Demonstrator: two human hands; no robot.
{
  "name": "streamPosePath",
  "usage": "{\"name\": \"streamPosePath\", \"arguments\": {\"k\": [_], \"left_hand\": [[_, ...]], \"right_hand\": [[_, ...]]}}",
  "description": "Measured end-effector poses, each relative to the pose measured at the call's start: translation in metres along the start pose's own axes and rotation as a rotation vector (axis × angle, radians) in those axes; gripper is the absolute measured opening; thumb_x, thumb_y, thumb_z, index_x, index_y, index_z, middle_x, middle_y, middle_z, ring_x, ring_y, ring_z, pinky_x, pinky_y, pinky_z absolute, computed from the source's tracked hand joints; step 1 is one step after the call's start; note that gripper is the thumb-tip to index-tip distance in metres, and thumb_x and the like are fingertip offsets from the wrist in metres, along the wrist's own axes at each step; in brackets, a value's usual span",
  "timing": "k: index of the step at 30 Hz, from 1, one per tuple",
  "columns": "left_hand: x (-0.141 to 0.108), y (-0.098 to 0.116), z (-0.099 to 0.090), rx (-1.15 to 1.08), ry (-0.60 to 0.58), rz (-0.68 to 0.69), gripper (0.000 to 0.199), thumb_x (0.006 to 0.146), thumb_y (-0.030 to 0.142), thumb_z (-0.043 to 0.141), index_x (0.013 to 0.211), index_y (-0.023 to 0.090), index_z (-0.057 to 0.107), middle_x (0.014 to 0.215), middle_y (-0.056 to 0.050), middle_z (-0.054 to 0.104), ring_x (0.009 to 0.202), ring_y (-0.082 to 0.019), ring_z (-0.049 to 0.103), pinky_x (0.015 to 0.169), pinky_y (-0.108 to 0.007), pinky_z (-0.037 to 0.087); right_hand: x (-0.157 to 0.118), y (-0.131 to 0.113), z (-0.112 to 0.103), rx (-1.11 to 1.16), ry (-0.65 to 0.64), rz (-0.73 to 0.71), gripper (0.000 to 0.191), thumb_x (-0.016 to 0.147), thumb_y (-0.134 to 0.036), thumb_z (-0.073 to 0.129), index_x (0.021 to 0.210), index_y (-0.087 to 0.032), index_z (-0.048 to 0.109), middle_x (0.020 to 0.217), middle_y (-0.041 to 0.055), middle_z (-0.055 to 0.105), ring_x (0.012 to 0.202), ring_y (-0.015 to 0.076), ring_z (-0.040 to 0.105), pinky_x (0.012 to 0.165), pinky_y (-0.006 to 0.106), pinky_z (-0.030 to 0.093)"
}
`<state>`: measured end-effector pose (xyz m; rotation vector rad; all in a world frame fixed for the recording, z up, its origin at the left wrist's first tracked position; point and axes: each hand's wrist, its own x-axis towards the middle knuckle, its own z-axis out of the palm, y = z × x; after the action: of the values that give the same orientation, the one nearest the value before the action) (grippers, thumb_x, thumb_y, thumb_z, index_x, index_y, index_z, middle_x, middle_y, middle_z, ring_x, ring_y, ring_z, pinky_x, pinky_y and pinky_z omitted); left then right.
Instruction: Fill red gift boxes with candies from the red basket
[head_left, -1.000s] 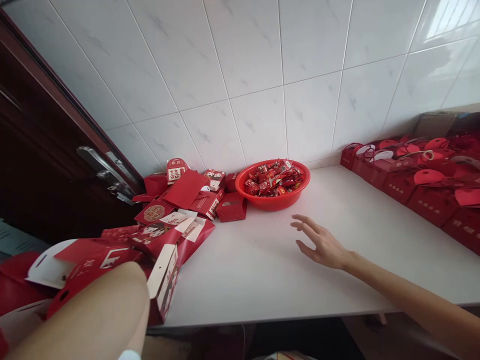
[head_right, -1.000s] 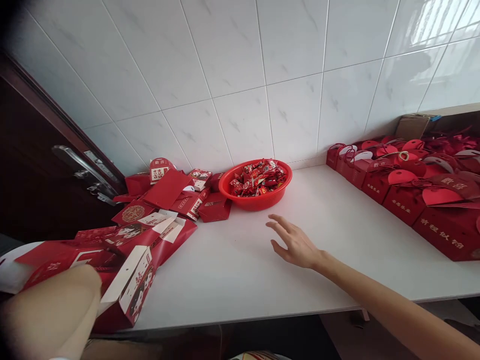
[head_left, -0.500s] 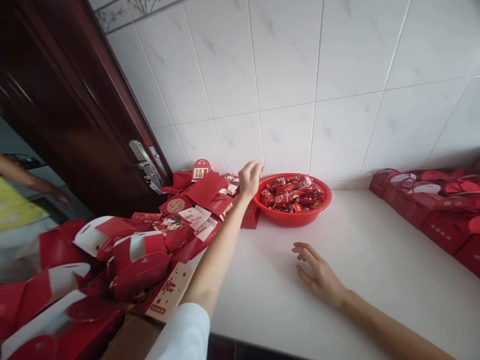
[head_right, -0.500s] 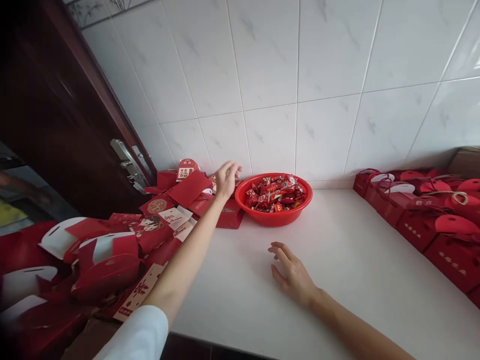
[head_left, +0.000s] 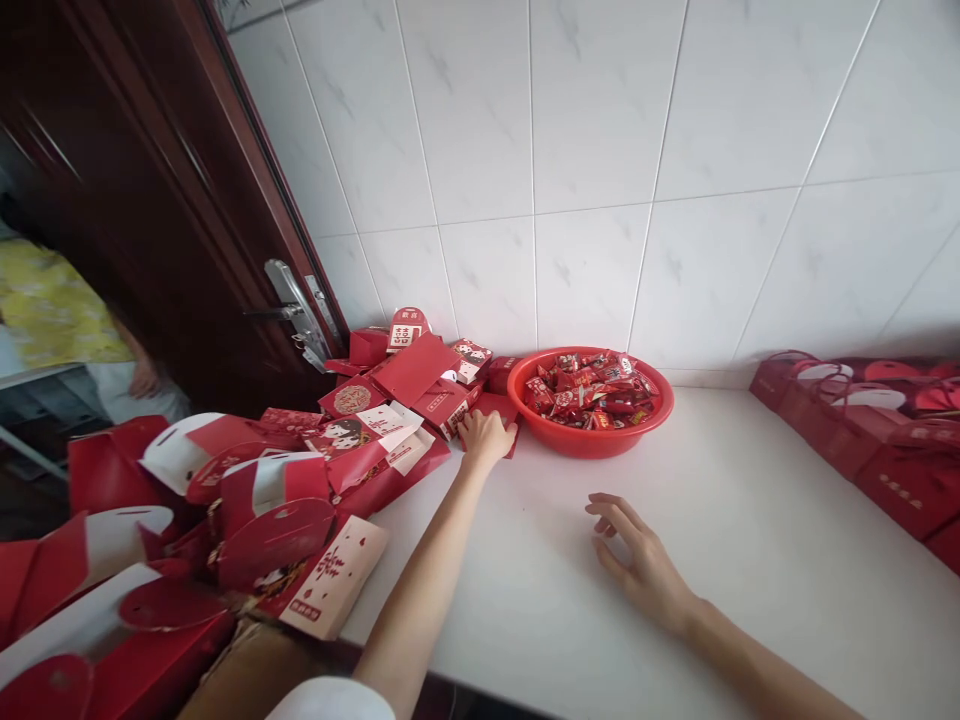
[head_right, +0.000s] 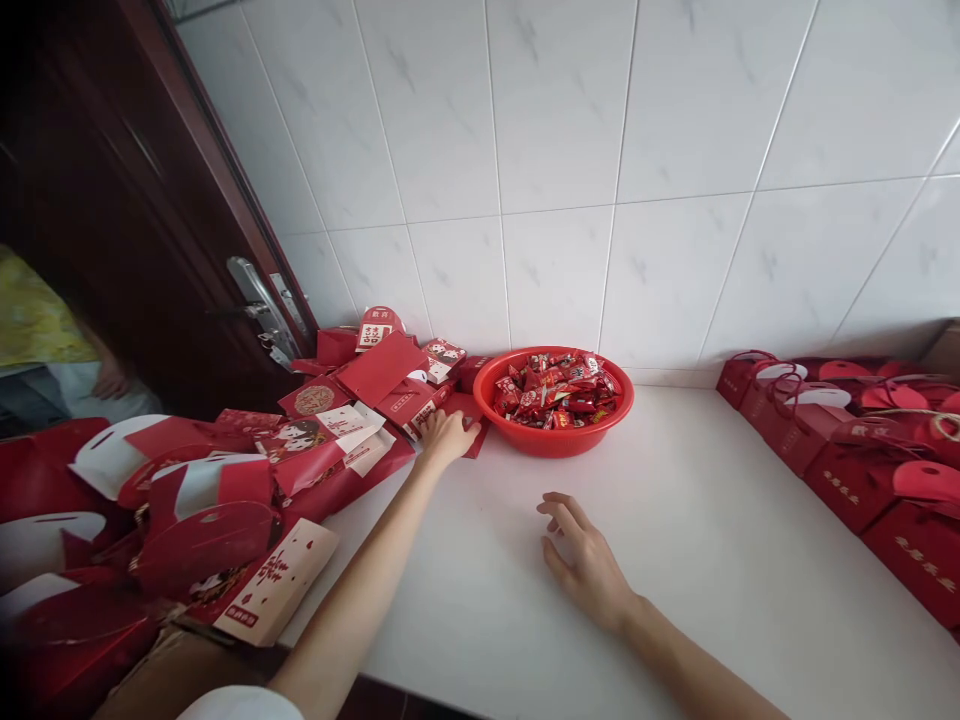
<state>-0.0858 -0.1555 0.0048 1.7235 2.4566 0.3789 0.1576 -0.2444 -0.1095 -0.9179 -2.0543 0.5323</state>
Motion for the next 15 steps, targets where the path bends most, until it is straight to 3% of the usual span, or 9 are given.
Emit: {"name": "streamPosePath", "arguments": {"k": [3, 7, 9, 12, 15], "left_hand": [[-0.025, -0.005, -0.001, 0.012, 0.002, -0.075, 0.048, 0.091, 0.038, 0.055, 0.131, 0.012, 0.061, 0.139, -0.028, 0.054, 0.13, -0.042, 0.051, 0.104, -0.051, 0.039], [-0.073, -0.031, -0.001, -0.036, 0.024, -0.068, 0.044, 0.089, 0.045, 0.057, 0.119, 0.014, 0.068, 0.13, -0.025, 0.059, 0.123, -0.043, 0.053, 0.101, -0.053, 0.041], [-0.103, -0.047, 0.007, -0.137, 0.077, -0.007, 0.042, 0.086, 0.045, 0.061, 0.115, 0.016, 0.068, 0.127, -0.022, 0.06, 0.123, -0.042, 0.053, 0.103, -0.054, 0.041], [-0.145, -0.064, 0.027, -0.347, 0.177, 0.111, 0.052, 0.073, 0.046, 0.073, 0.118, 0.022, 0.065, 0.129, -0.017, 0.058, 0.124, -0.04, 0.052, 0.101, -0.056, 0.045], [-0.171, -0.068, 0.046, -0.473, 0.225, 0.182, 0.062, 0.067, 0.043, 0.079, 0.124, 0.025, 0.063, 0.132, -0.017, 0.055, 0.125, -0.039, 0.052, 0.1, -0.058, 0.048]], "right_hand": [[0.004, -0.001, -0.002, 0.061, 0.037, 0.057, 0.021, 0.096, -0.028, 0.047, 0.114, -0.026, 0.057, 0.12, 0.0119, 0.064, 0.082, 0.0194, 0.069, 0.075, 0.039, 0.061], [0.022, -0.001, 0.003, 0.206, 0.01, 0.249, 0.027, 0.095, -0.043, 0.051, 0.111, -0.023, 0.059, 0.091, 0.0075, 0.068, 0.075, 0.0206, 0.066, 0.07, 0.039, 0.059], [0.036, -0.004, 0.012, 0.332, -0.001, 0.353, 0.037, 0.09, -0.054, 0.056, 0.109, -0.021, 0.059, 0.089, 0.0075, 0.068, 0.072, 0.0208, 0.066, 0.067, 0.039, 0.058], [0.057, -0.012, 0.027, 0.585, 0.028, 0.515, 0.054, 0.081, -0.064, 0.064, 0.111, -0.02, 0.058, 0.1, 0.0112, 0.069, 0.074, 0.0217, 0.069, 0.063, 0.037, 0.057], [0.071, -0.024, 0.035, 0.758, -0.007, 0.595, 0.054, 0.08, -0.065, 0.065, 0.107, -0.019, 0.061, 0.093, 0.0089, 0.07, 0.078, 0.0222, 0.069, 0.065, 0.036, 0.057]]}}
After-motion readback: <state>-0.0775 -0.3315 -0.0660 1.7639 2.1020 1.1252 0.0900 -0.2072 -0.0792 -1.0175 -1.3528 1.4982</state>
